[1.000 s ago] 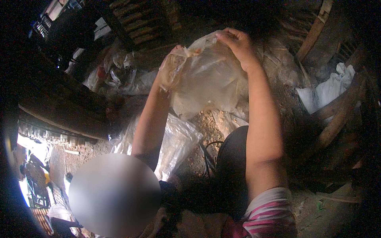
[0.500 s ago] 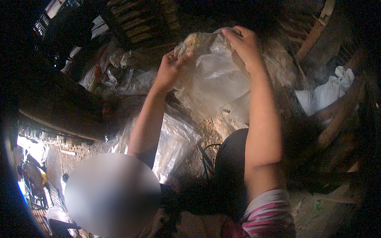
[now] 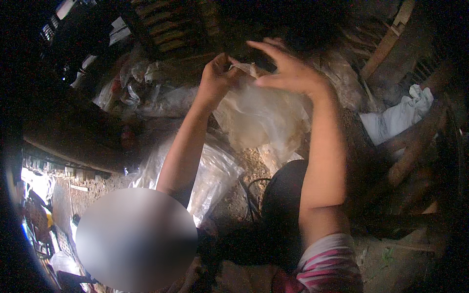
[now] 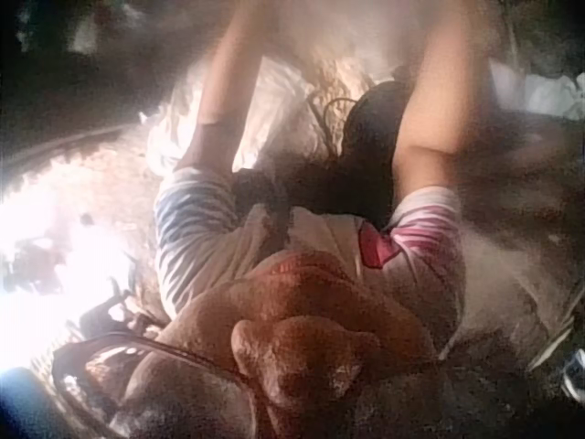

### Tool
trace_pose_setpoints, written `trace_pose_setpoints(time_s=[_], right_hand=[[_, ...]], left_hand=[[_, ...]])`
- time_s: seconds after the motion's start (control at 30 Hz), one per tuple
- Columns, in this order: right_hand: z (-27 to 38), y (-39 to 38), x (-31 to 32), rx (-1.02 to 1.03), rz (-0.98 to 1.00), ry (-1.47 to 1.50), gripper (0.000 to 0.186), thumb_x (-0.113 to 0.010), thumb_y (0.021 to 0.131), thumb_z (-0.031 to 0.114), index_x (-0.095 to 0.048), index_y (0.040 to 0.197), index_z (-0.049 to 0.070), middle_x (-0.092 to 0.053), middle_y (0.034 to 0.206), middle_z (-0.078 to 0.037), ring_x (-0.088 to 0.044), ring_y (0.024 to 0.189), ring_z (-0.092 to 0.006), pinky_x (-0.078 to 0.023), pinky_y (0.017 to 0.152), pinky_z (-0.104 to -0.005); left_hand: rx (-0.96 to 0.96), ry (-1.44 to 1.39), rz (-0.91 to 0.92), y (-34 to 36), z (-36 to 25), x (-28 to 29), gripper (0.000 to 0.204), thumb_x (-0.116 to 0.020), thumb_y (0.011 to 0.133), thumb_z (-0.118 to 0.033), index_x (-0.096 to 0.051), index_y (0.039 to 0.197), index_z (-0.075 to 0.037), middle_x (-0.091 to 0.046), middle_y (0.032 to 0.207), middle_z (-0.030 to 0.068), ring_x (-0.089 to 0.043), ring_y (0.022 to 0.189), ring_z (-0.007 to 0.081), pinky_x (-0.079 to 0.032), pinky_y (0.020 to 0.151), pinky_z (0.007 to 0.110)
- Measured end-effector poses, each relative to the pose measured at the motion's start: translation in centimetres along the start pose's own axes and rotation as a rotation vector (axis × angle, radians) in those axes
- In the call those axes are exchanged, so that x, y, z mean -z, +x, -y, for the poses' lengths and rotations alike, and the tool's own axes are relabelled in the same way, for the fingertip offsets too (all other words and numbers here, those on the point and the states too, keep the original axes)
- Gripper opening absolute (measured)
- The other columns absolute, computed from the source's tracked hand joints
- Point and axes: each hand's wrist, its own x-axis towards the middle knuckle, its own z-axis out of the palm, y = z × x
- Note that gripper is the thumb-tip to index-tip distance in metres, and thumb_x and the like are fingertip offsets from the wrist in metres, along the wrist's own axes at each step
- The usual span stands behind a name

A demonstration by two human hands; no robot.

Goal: The person sits on the floor and repeatedly scoops grains from a large transparent plastic bag into a smaller bag, then shakes and adjusts the smaller bag. The person continues this repetitive scooping and bagging process.

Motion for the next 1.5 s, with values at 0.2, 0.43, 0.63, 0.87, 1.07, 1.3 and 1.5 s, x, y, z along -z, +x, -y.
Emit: trace_pose_setpoints(time_s=[0.2,0.43,0.63,0.87,1.07,1.3,1.5], right_hand=[[2.4,2.0,-2.2,-0.16,0.065,0.195,0.058,-0.075,0.079,0.018,-0.056,0.133,0.009,-0.066,0.113,-0.012,-0.062,0.102,-0.0203,-0.047,0.091,-0.0332],[-0.5,0.4,-0.2,-0.266,0.231,0.375,0.022,-0.071,0.086,0.018,-0.067,0.096,-0.001,-0.064,0.081,0.0,-0.052,0.075,-0.0064,-0.044,0.069,-0.0271],[-2.3,-1.4,2.1,-0.432,0.438,0.186,0.026,-0.071,0.085,0.025,-0.068,0.096,0.001,-0.067,0.082,0.0,-0.057,0.077,-0.0078,-0.046,0.073,-0.0274],[-2.3,-2.0,-1.1,-0.22,0.07,0.53,0.033,-0.073,0.084,0.029,-0.068,0.101,0.001,-0.07,0.09,-0.003,-0.063,0.083,-0.0124,-0.048,0.08,-0.0293],[-3.0,-0.9,-1.1,-0.383,0.325,0.31,0.028,-0.072,0.086,0.027,-0.069,0.092,0.0,-0.067,0.082,0.0,-0.058,0.078,-0.0098,-0.047,0.075,-0.0286],[-5.3,-3.1,0.0,-0.359,0.098,0.336,0.028,-0.072,0.087,0.027,-0.068,0.091,0.0,-0.067,0.08,-0.002,-0.057,0.076,-0.0095,-0.047,0.072,-0.0279],[-2.9,0.7,-1.4,-0.304,0.25,0.357,0.027,-0.072,0.087,0.025,-0.068,0.097,0.001,-0.068,0.085,-0.003,-0.061,0.082,-0.0114,-0.048,0.076,-0.0297]], left_hand=[[-0.121,0.304,-0.003,0.5,0.0,-0.2,0.023,-0.071,0.086,-0.017,-0.063,0.097,0.001,-0.068,0.086,0.0073,-0.061,0.076,0.0121,-0.051,0.068,0.03],[0.027,0.481,0.32,-0.2,-3.2,1.4,0.033,-0.077,0.083,-0.031,-0.067,0.096,-0.002,-0.066,0.076,0.0068,-0.057,0.07,0.0126,-0.049,0.063,0.031],[-0.016,0.416,0.394,0.4,-1.0,0.9,0.031,-0.077,0.082,-0.03,-0.069,0.09,-0.001,-0.065,0.071,0.0104,-0.054,0.065,0.0149,-0.047,0.063,0.033],[-0.125,0.384,0.332,0.5,0.4,0.1,0.027,-0.075,0.083,-0.027,-0.07,0.091,-0.002,-0.066,0.075,0.0164,-0.055,0.063,0.0193,-0.048,0.065,0.035],[-0.075,0.475,0.328,0.6,-0.1,0.1,0.028,-0.073,0.083,-0.028,-0.069,0.089,-0.002,-0.062,0.075,0.0215,-0.054,0.062,0.0276,-0.047,0.064,0.039],[-0.14,0.483,0.318,0.8,0.1,0.2,0.029,-0.071,0.085,-0.029,-0.068,0.092,-0.001,-0.062,0.075,0.0219,-0.055,0.063,0.0268,-0.047,0.065,0.039],[-0.001,0.399,0.329,0.1,-0.7,0.3,0.031,-0.069,0.088,-0.029,-0.068,0.095,0.001,-0.064,0.076,0.0199,-0.056,0.067,0.0209,-0.048,0.068,0.037]])
